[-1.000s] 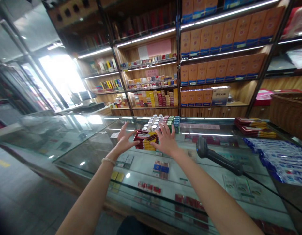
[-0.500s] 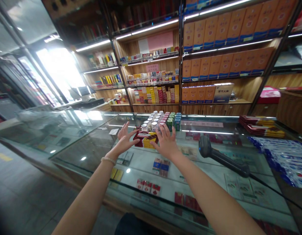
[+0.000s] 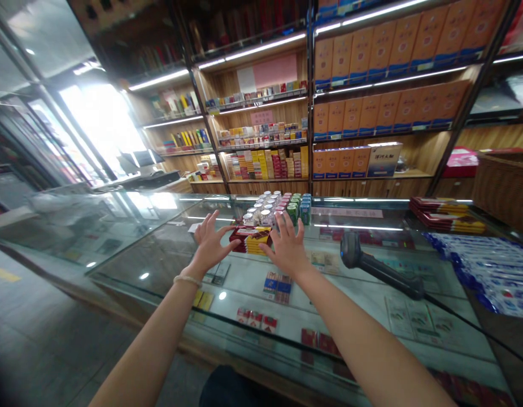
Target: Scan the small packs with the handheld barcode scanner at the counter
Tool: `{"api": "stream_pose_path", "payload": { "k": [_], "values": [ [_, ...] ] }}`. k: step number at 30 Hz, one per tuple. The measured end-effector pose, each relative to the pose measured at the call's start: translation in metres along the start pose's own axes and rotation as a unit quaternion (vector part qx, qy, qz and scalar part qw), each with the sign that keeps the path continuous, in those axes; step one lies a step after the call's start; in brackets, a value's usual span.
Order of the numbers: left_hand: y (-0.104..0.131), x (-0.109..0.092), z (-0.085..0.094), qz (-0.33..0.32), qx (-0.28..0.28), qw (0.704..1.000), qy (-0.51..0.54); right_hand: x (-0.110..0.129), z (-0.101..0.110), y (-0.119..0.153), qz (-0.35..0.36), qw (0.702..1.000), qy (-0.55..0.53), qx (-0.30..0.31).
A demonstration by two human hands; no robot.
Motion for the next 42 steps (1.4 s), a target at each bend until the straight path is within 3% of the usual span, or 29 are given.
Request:
{"api": "stream_pose_path", "payload": {
  "k": [4,20,26,33,38,42],
  "values": [
    [0.0,-0.004,0.005,-0.009,-0.018,1.0,-0.02,0.001,0.0,0.0,0.008,1.0,0.0,-0.001],
    [0.002,0.0,-0.001,0.013,-0.015,1.0,-0.022,-0.001,-0.004,0.002,0.006,1.0,-0.006,0.026],
    [0.001,0.003,-0.001,0.031,-0.012,0.999,-0.027,-0.003,-0.005,0.001,-0.016,1.0,-0.011,0.005],
    [0.001,-0.01,0.004,-0.021,-0.046,0.997,-0.049,-0.002,-0.006,0.001,-0.009,1.0,-0.01,-0.003],
    [0.003,-0.028,0.005,-0.089,-0.033,0.994,-0.048,-0.001,-0.005,0.0,0.002,1.0,-0.008,0.012],
    [-0.001,-0.035,0.01,-0.097,-0.025,0.994,-0.044,0.0,-0.002,-0.004,0.011,1.0,-0.006,0.02]
  ]
}}
Point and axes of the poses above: each hand's wrist, its own y-axis away from the middle knuckle, its own z-axis out of the back of the hand, x = y × z, the point moved 6 cm from there along -y, towards the middle knuckle, and after that the axes turned 5 degrees about y, right-handed, at the moved point
